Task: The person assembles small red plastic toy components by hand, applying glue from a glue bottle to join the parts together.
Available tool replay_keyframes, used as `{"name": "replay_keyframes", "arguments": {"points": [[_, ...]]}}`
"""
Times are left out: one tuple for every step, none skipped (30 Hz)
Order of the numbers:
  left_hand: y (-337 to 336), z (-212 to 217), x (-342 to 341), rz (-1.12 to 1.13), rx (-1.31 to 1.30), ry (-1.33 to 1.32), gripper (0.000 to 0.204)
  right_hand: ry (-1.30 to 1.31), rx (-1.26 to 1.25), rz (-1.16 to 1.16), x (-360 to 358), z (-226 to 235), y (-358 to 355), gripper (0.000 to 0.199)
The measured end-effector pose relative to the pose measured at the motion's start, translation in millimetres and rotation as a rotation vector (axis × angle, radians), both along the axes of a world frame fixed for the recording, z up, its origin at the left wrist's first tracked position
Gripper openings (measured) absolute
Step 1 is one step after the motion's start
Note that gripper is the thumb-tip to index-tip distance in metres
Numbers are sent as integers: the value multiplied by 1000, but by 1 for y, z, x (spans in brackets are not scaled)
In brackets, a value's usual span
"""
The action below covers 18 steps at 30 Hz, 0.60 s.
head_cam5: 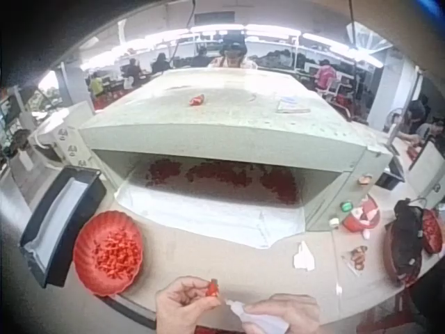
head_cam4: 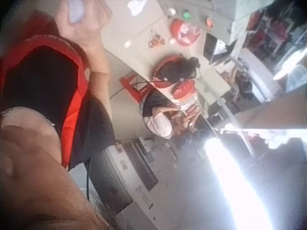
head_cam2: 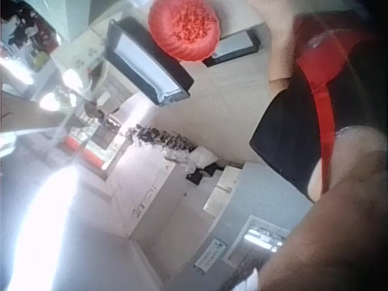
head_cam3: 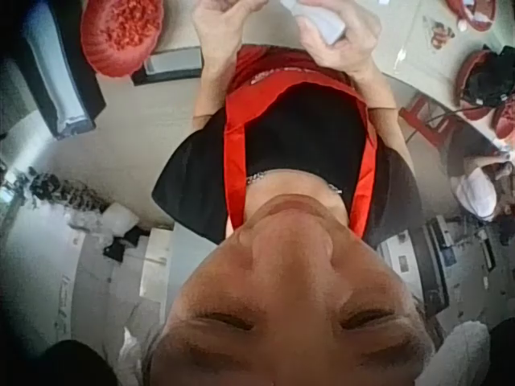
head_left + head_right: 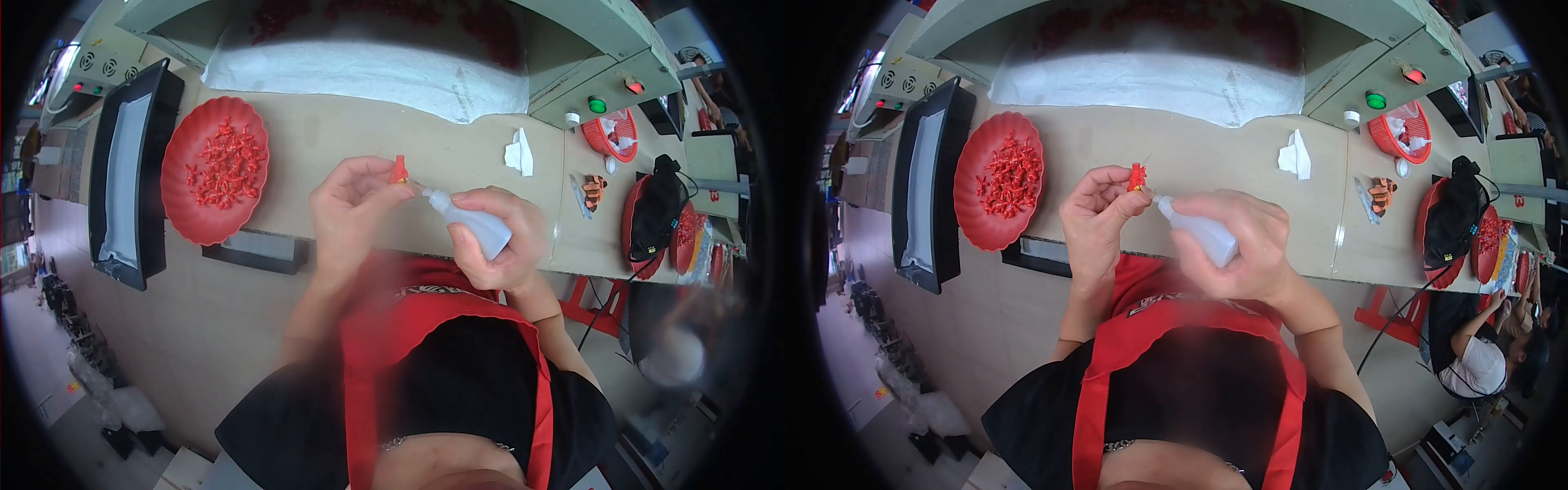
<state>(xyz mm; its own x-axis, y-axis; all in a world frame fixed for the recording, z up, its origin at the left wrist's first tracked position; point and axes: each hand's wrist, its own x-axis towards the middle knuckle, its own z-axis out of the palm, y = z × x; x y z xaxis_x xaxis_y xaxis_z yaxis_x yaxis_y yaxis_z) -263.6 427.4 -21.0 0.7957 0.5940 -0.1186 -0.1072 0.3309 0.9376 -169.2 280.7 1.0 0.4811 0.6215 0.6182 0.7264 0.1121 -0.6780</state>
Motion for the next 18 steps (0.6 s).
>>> {"name": "replay_keyframes", "arguments": {"points": [[0, 0, 0, -1, 0, 0, 24, -8, 8, 4, 0, 0, 0, 26], [0, -1, 0, 0, 4, 6, 24, -7, 8, 5, 0, 1, 1, 26], [0, -1, -1, 0, 7, 13, 24, -8, 21, -10, 0, 2, 2, 27], [0, -2, -1, 1, 7, 13, 24, -9, 34, -24, 0, 3, 3, 29], [0, -2, -1, -1, 8, 11, 24, -9, 34, -26, 0, 4, 3, 29], [0, -2, -1, -4, 9, 8, 24, -2, 37, -26, -1, 4, 3, 29], [0, -2, -1, -5, 9, 7, 24, 6, 40, -25, -1, 4, 3, 29], [0, -2, -1, -1, 12, 10, 24, 6, 41, -26, -1, 4, 3, 29], [0, -2, -1, 4, 15, 13, 24, 6, 41, -23, -1, 3, 3, 29], [0, -2, -1, 4, 16, 13, 24, 5, 41, -21, -1, 3, 3, 29], [0, -1, -1, 2, 11, 14, 24, 6, 42, -21, 0, 2, 2, 29], [0, 0, -1, 1, 6, 14, 24, -4, 21, -4, 0, 1, 0, 26], [0, -1, -1, 1, 6, 15, 24, -13, 1, 14, 0, 1, -1, 25], [0, -1, -1, -1, 4, 10, 24, -13, 1, 13, 0, 1, -1, 25], [0, -1, -1, -3, 1, 5, 24, -20, 3, 13, 0, 1, -1, 25], [-1, -1, -1, -4, 1, 5, 24, -26, 5, 13, 0, 1, -1, 25], [-1, -1, -1, -3, -4, 2, 24, -26, 5, 12, 0, 1, 0, 25], [-1, -1, -1, -3, -9, -2, 24, -8, 19, -5, -1, 2, 1, 26]]}}
